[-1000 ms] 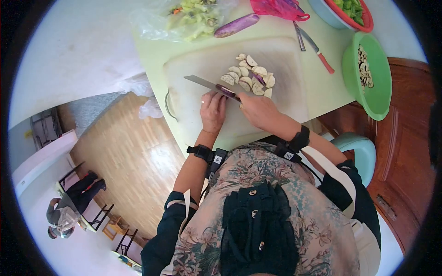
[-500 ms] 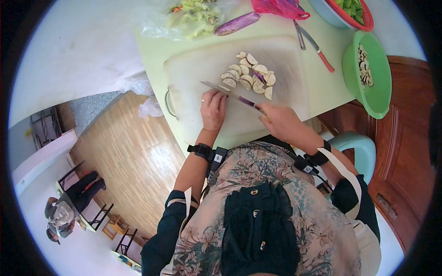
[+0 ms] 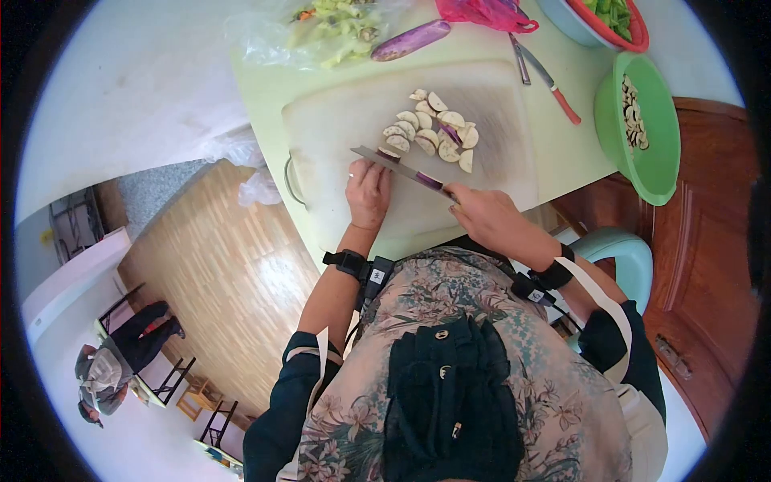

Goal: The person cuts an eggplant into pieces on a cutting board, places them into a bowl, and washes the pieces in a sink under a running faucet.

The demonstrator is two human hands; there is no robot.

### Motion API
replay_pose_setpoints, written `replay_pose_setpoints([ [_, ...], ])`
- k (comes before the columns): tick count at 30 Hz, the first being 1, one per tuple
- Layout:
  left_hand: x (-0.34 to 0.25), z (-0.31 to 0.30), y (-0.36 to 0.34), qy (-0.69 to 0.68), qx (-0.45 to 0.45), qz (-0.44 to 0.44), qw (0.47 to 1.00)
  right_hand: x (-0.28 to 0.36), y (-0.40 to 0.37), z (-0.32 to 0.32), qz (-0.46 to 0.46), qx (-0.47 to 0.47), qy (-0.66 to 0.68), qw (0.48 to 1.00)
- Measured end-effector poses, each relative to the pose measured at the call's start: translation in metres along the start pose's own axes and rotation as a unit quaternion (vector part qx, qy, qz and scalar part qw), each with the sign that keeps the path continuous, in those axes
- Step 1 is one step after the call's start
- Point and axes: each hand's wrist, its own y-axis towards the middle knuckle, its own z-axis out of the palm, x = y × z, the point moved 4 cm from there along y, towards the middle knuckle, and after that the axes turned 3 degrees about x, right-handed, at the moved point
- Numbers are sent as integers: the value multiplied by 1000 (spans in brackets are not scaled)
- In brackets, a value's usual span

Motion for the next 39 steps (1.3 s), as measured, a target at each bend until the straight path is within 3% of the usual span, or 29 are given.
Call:
replay_pose_setpoints([
  [2,0,0,-1,1,0,-3,1000,4,9,1,-18,-6,13,1000],
  [5,1,1,-1,2,-1,-5,1000,4,31,13,32,20,-9,999],
  [7,1,1,-1,3,-2,-3,1000,6,44,20,-14,-27,-10,999],
  [11,-2,-1,1,7,-5,-6,1000,5,56,22,5,-22,-32,999],
  [14,-4,-2,1,-3,-5,-3,1000,0,57,23,-1,-51,-14,999],
  [16,-3,-3,2,-11,-1,-1,1000,-4,53,18,-6,-120,33,992],
  [19,-3,-2,-1,-23,-8,-9,1000,-5,38,6,66,-51,47,995],
  [22,-4,-2,0,-27,-12,-7,1000,-3,18,-3,24,-56,14,998],
  [28,0,-1,-6,12,15,-27,999,-4,-8,-2,24,25,-7,999],
  [39,-2,-2,-4,19,23,-2,1000,0,-2,0,26,37,-8,999],
])
